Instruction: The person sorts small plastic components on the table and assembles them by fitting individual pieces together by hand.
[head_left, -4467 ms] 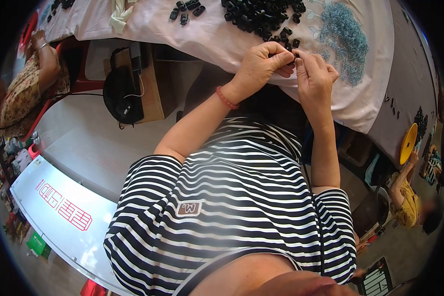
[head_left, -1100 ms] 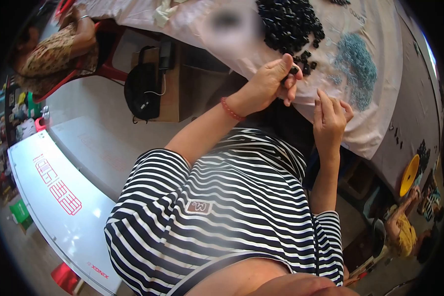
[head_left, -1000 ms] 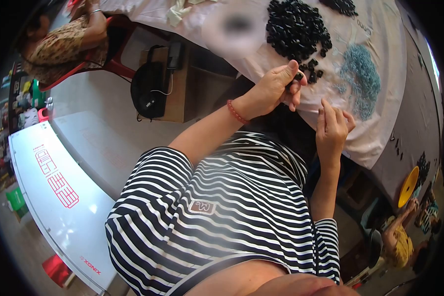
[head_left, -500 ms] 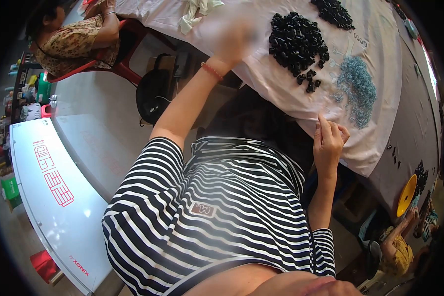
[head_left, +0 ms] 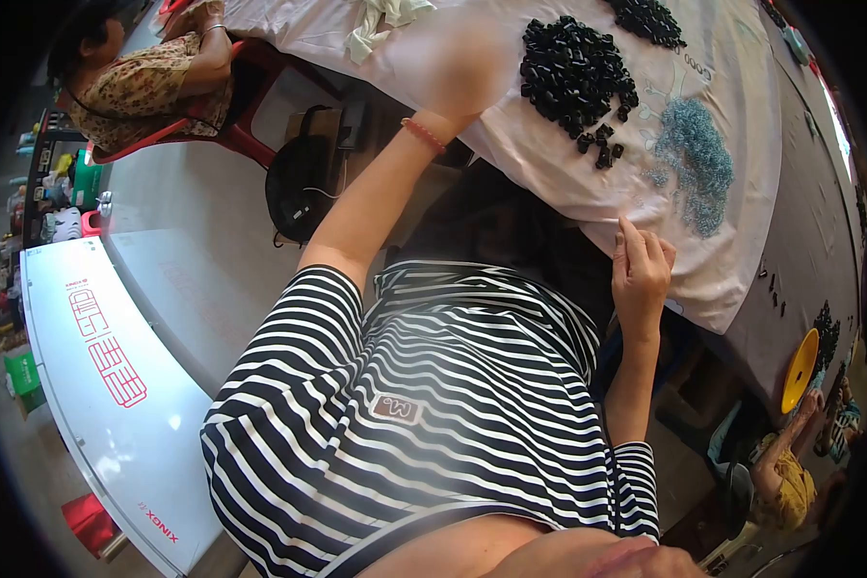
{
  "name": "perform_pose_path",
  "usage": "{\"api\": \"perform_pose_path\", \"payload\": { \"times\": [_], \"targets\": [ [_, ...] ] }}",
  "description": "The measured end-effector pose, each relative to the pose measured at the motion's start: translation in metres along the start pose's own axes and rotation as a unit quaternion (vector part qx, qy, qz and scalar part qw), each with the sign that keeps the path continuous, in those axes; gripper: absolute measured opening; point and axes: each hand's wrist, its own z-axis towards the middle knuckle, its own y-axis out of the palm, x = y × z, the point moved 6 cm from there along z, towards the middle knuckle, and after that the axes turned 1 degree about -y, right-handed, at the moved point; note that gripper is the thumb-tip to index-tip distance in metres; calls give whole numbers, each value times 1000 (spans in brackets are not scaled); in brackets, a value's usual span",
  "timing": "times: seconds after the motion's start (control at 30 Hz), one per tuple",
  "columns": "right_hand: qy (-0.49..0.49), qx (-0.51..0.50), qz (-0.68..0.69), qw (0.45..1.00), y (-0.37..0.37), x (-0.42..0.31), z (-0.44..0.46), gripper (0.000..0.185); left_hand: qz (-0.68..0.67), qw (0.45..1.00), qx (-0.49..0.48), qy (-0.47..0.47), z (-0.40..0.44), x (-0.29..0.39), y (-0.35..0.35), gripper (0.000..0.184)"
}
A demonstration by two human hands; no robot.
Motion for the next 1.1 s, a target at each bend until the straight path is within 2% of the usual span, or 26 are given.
{"api": "perform_pose_path", "payload": {
  "times": [0.1,0.13,0.23,0.27,0.37,0.47,0.87,1.0,1.1],
  "targets": [
    [-12,2,5,1000,1,-4,1,26,-103,987,-45,-113,7,12,22,38],
    [-16,2,5,1000,1,-5,2,26,-150,976,-63,-145,9,13,34,43],
    [-12,1,12,1000,-4,-8,2,27,-67,987,-37,-140,9,8,75,50],
    [-10,1,12,1000,-4,-8,1,27,-59,981,-82,-166,9,3,90,64],
    [-9,2,17,1000,-5,-7,-3,28,-12,972,-105,-208,10,17,101,75],
    [-13,3,26,1000,-4,-4,-7,28,-67,973,-103,-198,10,23,112,82],
    [-9,1,24,1000,-4,-8,-8,29,-48,972,-162,-161,17,32,121,79],
    [-3,6,23,1000,-6,-8,-11,27,-66,980,-117,-146,19,24,118,72],
    [-1,5,19,1000,-6,-7,-14,27,-171,971,-82,-145,20,14,110,67]
  ]
}}
